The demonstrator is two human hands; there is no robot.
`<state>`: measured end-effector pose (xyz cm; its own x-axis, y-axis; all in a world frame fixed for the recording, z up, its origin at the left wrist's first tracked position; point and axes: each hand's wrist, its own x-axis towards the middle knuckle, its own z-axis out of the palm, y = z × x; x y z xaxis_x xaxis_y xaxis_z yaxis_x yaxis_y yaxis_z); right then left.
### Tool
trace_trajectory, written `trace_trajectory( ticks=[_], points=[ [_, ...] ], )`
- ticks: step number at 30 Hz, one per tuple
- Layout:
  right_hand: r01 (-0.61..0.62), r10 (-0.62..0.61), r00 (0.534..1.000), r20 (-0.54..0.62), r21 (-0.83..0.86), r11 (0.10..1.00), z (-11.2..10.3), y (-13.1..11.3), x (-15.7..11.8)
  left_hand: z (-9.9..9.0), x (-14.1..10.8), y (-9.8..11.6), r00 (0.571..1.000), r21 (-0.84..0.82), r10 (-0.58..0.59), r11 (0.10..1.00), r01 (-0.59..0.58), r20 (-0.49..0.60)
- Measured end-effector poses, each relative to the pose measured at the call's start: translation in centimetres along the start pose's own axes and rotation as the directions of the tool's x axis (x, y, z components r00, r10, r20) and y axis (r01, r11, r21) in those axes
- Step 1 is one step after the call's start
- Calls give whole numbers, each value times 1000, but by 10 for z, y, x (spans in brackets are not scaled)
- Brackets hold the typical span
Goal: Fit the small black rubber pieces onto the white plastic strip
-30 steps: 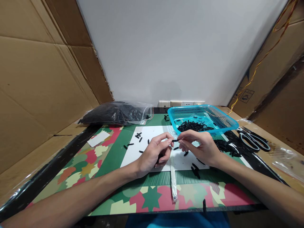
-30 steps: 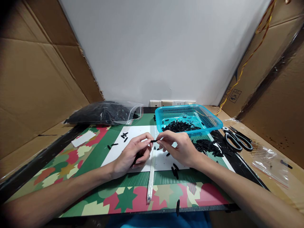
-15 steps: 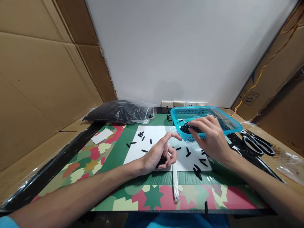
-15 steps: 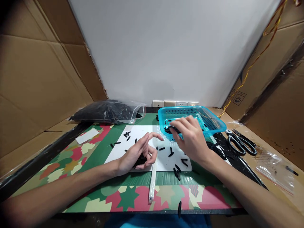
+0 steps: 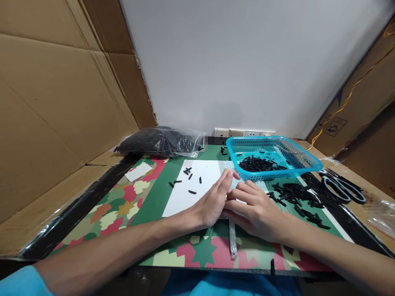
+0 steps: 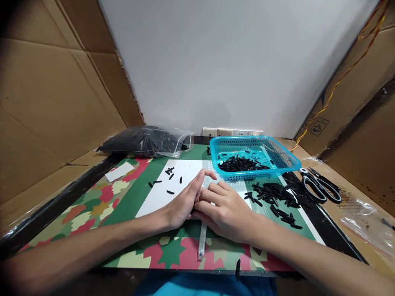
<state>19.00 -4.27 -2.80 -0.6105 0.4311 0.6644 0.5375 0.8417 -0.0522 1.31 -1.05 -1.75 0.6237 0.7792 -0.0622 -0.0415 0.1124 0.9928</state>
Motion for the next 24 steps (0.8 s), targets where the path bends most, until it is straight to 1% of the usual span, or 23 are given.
trace_trajectory(
  ticks=[4, 6, 9, 13, 16, 21, 24],
  points=[
    [-39, 39, 999, -2, 47, 998, -1, -1, 0, 0, 5, 0, 999, 24, -49, 999, 49, -8],
    [-49, 52, 998, -44, 68, 996, -4, 2, 0, -2, 8, 1, 998, 25, -70, 997, 69, 8],
    [-89, 101, 988, -114, 103, 991, -9, 10, -1, -6, 12, 2, 989, 16, -138, 990, 138, 60],
    [-100, 132, 969, -210, 154, 983, -17, 23, -3, -14, 13, 5, 972, -43, -199, 978, 205, 123],
    [-92, 127, 956, -266, 140, 986, -21, 32, -4, -19, 13, 6, 967, -96, -189, 973, 207, 173],
    [-45, 67, 967, -247, 92, 995, -20, 40, -6, -21, 11, 5, 970, -152, -120, 976, 154, 210],
    [-40, 57, 968, -243, 73, 997, -18, 41, -6, -21, 10, 4, 976, -169, -65, 980, 102, 207]
  ],
)
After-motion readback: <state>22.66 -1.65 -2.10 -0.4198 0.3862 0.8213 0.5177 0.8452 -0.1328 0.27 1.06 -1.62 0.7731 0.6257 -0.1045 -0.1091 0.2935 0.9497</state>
